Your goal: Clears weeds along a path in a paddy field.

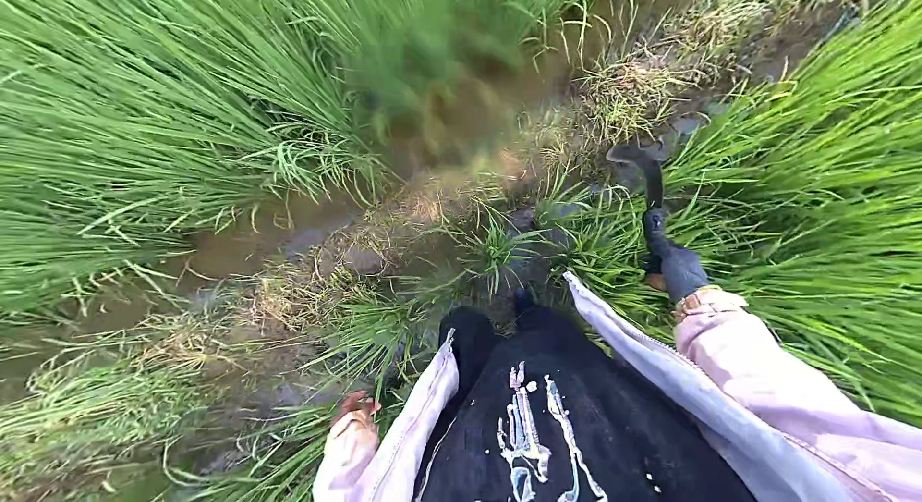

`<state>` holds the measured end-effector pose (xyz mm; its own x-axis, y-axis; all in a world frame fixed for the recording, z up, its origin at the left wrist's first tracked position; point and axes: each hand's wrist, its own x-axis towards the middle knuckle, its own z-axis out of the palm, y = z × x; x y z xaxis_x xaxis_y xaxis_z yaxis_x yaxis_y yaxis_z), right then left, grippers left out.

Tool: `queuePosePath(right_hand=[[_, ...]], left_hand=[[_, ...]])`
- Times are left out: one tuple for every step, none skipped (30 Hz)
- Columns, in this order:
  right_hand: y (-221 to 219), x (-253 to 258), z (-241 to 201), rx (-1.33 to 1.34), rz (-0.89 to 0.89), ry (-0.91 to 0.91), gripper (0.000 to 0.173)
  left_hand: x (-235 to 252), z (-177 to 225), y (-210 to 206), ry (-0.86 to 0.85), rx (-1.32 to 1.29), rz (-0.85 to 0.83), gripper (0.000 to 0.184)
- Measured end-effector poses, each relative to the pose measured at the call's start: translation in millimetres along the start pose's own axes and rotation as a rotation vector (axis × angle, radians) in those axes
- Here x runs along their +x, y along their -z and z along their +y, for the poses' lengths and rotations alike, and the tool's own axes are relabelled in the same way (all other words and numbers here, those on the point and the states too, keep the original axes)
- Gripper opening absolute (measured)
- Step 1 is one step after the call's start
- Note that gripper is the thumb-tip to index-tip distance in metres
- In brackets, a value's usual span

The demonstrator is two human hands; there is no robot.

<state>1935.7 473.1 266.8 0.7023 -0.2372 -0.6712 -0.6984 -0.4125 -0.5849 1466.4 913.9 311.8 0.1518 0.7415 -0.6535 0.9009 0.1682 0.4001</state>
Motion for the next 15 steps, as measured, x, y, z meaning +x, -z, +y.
queuePosePath(right_hand=[[-2.0,4.1,-15.1,-0.016,-0.014,0.017,0.075],[-3.2,6.3,-26.4,-0.019,-0.024,0.023,0.074],[-4.0,7.9,-35.0,-0.02,-0.03,0.024,0.073],[-4.0,9.9,-41.1,-0.013,-0.036,0.025,0.073],[-1.9,14.4,-41.7,-0.016,-0.039,0.024,0.073],[0.9,18.0,-39.9,-0.04,-0.038,0.018,0.074],[1.9,19.9,-38.2,-0.07,-0.036,0.007,0.076],[0.4,18.8,-37.2,-0.108,-0.024,-0.004,0.08],[-0.3,16.6,-34.6,-0.136,0.006,-0.032,0.085],[2.5,14.5,-27.6,-0.15,0.045,-0.076,0.089],[8.8,11.3,-15.0,-0.134,0.092,-0.133,0.09],[17.4,4.6,0.2,-0.106,0.139,-0.192,0.089],[23.7,-5.2,14.9,-0.097,0.175,-0.229,0.089],[22.1,-15.4,24.9,-0.106,0.165,-0.217,0.086],[13.3,-30.9,21.6,-0.154,0.118,-0.148,0.082]], left_hand=[[5.6,-14.6,-4.5,-0.033,-0.01,0.002,0.032],[9.2,-19.3,-7.9,-0.042,-0.014,-0.013,0.031],[13.0,-12.5,-11.9,-0.031,0.008,-0.024,0.03],[19.6,-2.0,-16.8,-0.017,0.075,-0.028,0.03],[25.9,10.2,-21.1,-0.011,0.183,-0.036,0.035],[33.9,22.9,-24.5,-0.021,0.322,-0.053,0.044],[43.7,34.0,-26.5,-0.063,0.452,-0.065,0.05],[56.6,46.0,-26.7,-0.125,0.548,-0.082,0.051],[71.1,65.8,-28.3,-0.16,0.563,-0.11,0.047],[88.2,87.0,-33.2,-0.178,0.563,-0.151,0.044],[102.9,114.5,-38.7,-0.195,0.583,-0.227,0.042],[111.5,150.3,-44.9,-0.204,0.602,-0.316,0.043],[112.8,184.0,-46.6,-0.24,0.548,-0.386,0.046],[114.3,209.8,-45.1,-0.275,0.474,-0.4,0.051],[119.9,222.2,-43.9,-0.323,0.389,-0.339,0.051]])
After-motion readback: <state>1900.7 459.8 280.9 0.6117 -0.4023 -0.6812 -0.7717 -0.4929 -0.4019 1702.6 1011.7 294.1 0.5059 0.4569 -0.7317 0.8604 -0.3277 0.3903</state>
